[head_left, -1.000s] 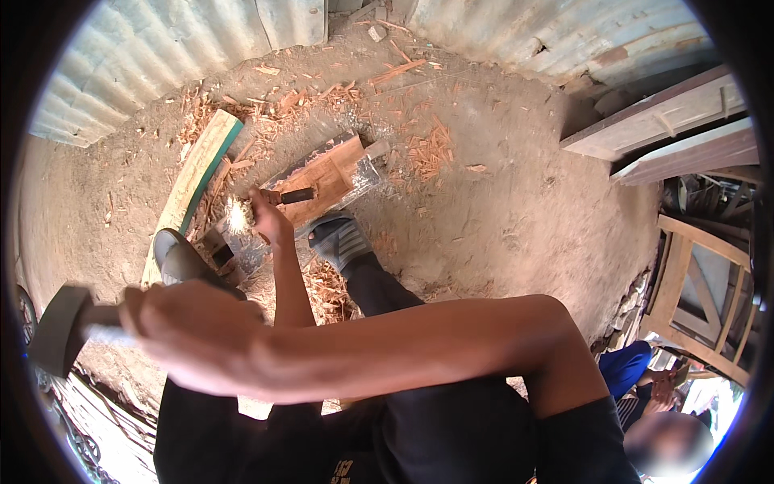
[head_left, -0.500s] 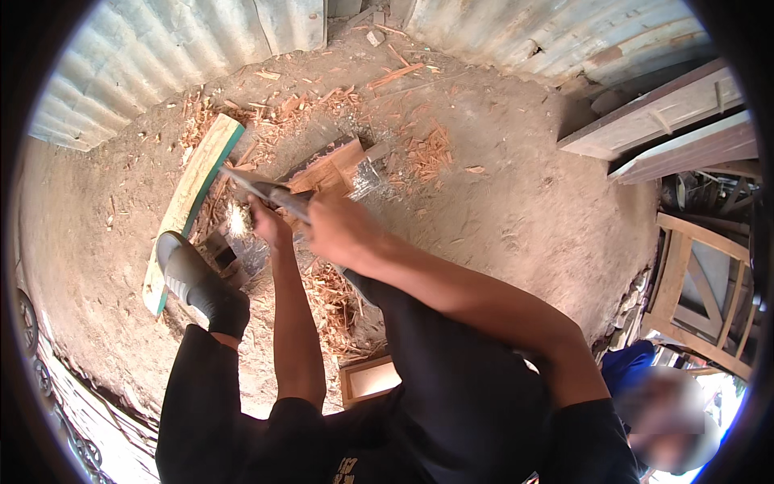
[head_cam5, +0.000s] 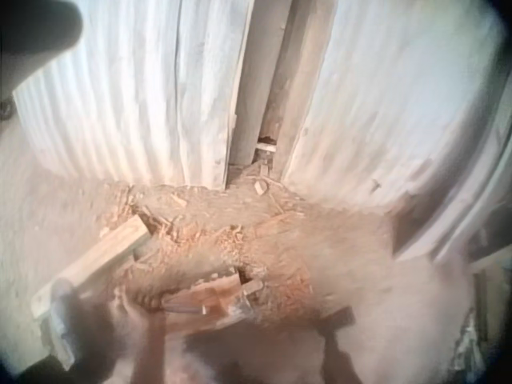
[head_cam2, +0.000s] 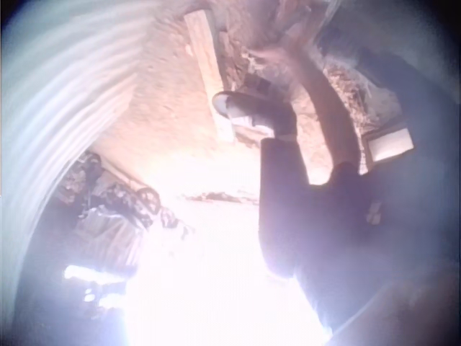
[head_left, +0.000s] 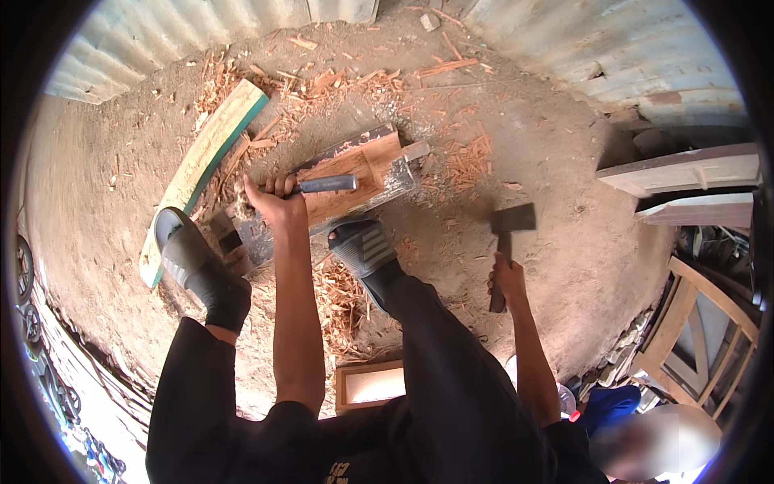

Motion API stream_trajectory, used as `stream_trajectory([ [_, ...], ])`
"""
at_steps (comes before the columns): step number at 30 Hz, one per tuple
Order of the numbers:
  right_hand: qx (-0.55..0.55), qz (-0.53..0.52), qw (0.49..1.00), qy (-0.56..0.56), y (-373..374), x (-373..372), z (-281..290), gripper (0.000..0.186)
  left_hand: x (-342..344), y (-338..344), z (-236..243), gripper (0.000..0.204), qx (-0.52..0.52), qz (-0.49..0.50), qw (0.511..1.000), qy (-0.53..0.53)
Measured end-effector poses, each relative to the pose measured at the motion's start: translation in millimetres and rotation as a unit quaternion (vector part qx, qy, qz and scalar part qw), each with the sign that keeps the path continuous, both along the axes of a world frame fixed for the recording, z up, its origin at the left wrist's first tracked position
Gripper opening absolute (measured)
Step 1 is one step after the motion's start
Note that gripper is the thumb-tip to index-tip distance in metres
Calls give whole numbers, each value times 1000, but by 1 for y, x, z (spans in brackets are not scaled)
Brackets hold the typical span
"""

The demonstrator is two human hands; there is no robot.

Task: The person uses a chisel and mallet to carve a rectangular recess into a piece of wood. They repeatedly strike the chisel, remove wood shavings by hand, and adjust the chisel position to deepen the cut.

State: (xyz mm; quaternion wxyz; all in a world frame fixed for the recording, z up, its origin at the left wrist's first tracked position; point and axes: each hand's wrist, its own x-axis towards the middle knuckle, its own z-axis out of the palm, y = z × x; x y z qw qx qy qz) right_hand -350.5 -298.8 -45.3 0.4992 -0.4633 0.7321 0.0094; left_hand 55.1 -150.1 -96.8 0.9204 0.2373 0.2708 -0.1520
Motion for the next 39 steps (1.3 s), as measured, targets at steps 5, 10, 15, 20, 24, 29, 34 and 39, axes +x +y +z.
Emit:
stream_trajectory([
  [5, 8, -60, 998, -9, 5, -21, -7, 41, 21, -18, 49, 22, 280, -244, 918, -138],
  [10, -72, 234, 934, 260, 7, -46, -40, 43, 42, 3, 45, 34, 603, -386, 590, -372],
  [15, -176, 205, 957, 105, -1, 86, -10, 49, 57, 39, 47, 48, 719, -525, 397, -221],
  [20, -162, 272, 948, -43, 26, 235, -28, 106, 35, 54, 26, 38, 668, -534, 400, -329],
  [24, -163, 311, 936, 19, 25, 239, -44, 97, 6, 56, 70, 31, 636, -519, 511, -256],
  [29, -206, 315, 922, 88, 9, 227, -42, 90, -34, 34, 130, 29, 625, -463, 525, -346],
  [34, -156, 313, 935, 62, 33, 236, -33, 91, -42, 67, 196, 27, 622, -401, 591, -320],
  [39, -194, 288, 930, 123, 8, 189, -19, 92, -55, 54, 210, 21, 587, -368, 586, -420],
])
